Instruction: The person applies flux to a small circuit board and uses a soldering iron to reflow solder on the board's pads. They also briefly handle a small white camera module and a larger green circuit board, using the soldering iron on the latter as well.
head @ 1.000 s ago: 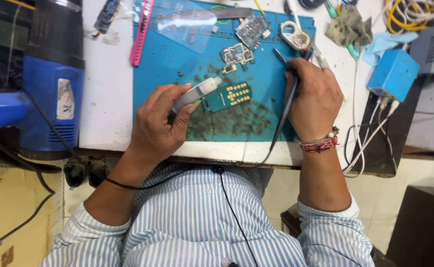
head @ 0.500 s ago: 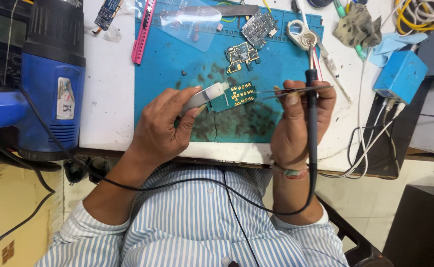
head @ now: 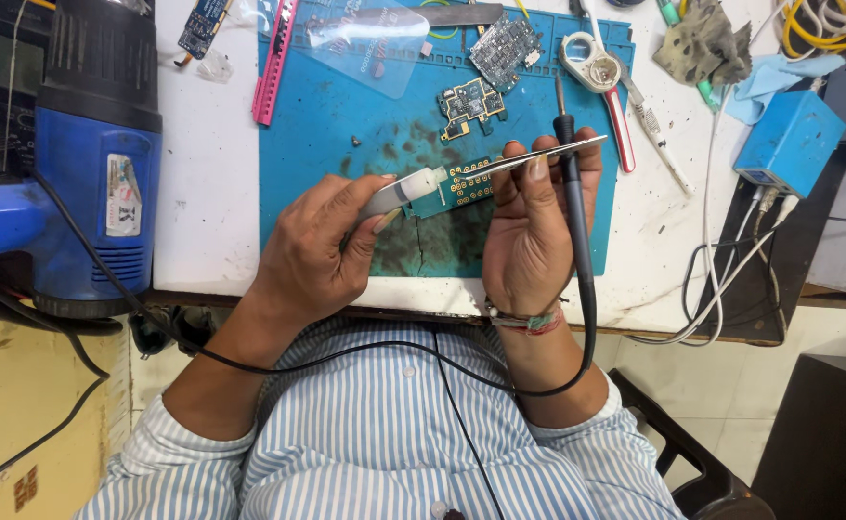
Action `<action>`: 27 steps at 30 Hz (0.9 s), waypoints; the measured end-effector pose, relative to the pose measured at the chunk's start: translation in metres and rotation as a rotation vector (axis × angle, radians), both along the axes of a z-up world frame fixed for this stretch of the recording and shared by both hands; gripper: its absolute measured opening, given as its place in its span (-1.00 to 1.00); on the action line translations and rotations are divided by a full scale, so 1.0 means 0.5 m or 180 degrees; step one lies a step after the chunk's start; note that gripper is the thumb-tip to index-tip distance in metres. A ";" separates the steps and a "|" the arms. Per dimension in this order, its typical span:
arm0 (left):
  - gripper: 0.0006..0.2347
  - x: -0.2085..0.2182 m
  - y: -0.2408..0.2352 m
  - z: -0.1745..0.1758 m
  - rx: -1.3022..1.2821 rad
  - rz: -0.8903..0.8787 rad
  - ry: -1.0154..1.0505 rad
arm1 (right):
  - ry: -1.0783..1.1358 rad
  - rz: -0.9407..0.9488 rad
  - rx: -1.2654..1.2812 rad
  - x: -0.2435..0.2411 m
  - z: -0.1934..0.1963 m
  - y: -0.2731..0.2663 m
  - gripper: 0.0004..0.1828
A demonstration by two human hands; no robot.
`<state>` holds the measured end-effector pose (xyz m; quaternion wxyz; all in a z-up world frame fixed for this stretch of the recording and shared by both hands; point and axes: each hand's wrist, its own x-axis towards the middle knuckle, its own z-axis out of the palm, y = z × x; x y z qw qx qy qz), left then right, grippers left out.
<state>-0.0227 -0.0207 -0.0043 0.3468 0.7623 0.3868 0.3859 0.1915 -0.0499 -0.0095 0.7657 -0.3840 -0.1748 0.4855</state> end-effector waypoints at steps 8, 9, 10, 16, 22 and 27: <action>-0.77 -0.001 0.000 0.004 -0.0021 -0.0009 0.0001 | 0.0193 0.0014 -0.0091 -0.004 -0.022 0.004 -0.51; -0.77 -0.001 0.000 0.004 -0.0025 -0.0015 -0.0008 | 0.0221 0.0025 -0.0102 -0.004 -0.022 0.004 -0.51; -0.77 -0.001 0.000 0.004 -0.0027 -0.0020 -0.0016 | 0.0221 0.0026 -0.0115 -0.006 -0.023 0.004 -0.51; -0.78 -0.002 0.001 0.007 -0.0048 -0.0021 -0.0045 | 0.0309 0.0102 -0.0063 -0.009 -0.023 0.005 -0.54; -0.78 -0.001 0.001 0.008 -0.0064 -0.0012 -0.0043 | 0.0324 0.0065 -0.0076 -0.010 -0.027 0.004 -0.58; -0.77 0.000 0.001 0.006 -0.0063 0.0024 -0.0035 | 0.0321 0.0039 -0.0015 -0.010 -0.027 0.003 -0.59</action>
